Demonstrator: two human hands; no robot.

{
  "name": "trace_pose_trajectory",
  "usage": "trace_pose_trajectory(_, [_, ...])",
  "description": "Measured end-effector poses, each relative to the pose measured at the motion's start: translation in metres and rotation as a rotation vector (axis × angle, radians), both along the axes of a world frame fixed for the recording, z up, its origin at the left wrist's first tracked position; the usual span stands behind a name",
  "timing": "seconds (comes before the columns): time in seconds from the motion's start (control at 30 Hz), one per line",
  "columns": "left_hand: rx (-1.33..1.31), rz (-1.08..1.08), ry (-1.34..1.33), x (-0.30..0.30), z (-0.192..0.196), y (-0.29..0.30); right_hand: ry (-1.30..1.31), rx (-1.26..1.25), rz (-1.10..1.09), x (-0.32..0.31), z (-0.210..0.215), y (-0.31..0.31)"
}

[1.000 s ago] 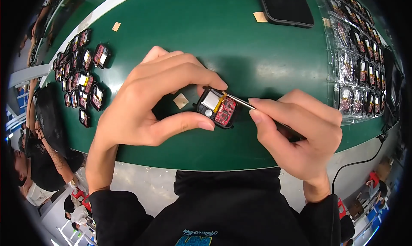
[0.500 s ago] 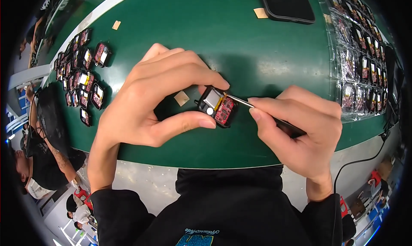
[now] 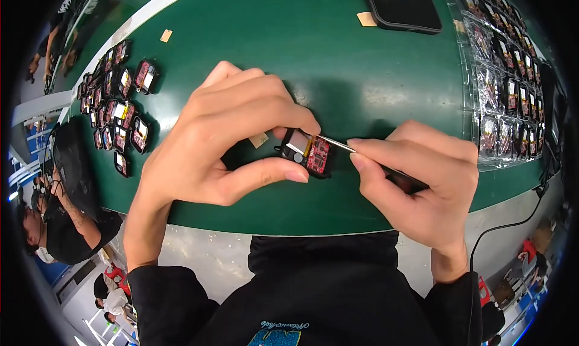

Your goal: Assembling small electronic watch components using tweezers at a production line bench.

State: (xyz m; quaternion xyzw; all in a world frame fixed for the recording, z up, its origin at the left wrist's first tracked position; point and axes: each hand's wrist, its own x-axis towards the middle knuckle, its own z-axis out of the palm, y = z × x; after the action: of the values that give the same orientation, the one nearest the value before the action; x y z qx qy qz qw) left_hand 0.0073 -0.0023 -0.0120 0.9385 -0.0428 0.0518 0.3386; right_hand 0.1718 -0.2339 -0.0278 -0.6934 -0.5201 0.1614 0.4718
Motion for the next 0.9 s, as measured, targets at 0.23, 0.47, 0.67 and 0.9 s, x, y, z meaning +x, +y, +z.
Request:
trace_pose_trajectory(0.23, [-0.027,-0.009,-0.004,0.005,0.004,-0.001,-0.032,0.051,-0.049,0.003,0.008,-0.006])
trace_pose_trajectory(0.47, [0.087,0.042,-0.046,0.003,0.007,-0.011,0.114,0.136,-0.04,-0.003,0.001,-0.042])
trace_pose_trajectory(0.67, [0.06,0.114,-0.071,0.002,0.007,-0.005,0.072,0.249,0.038,-0.008,-0.005,-0.046])
trace_pose_trajectory(0.9, [-0.25,-0.03,-0.059,0.089,0.05,-0.024,0.044,0.213,0.078,-0.006,-0.009,-0.054])
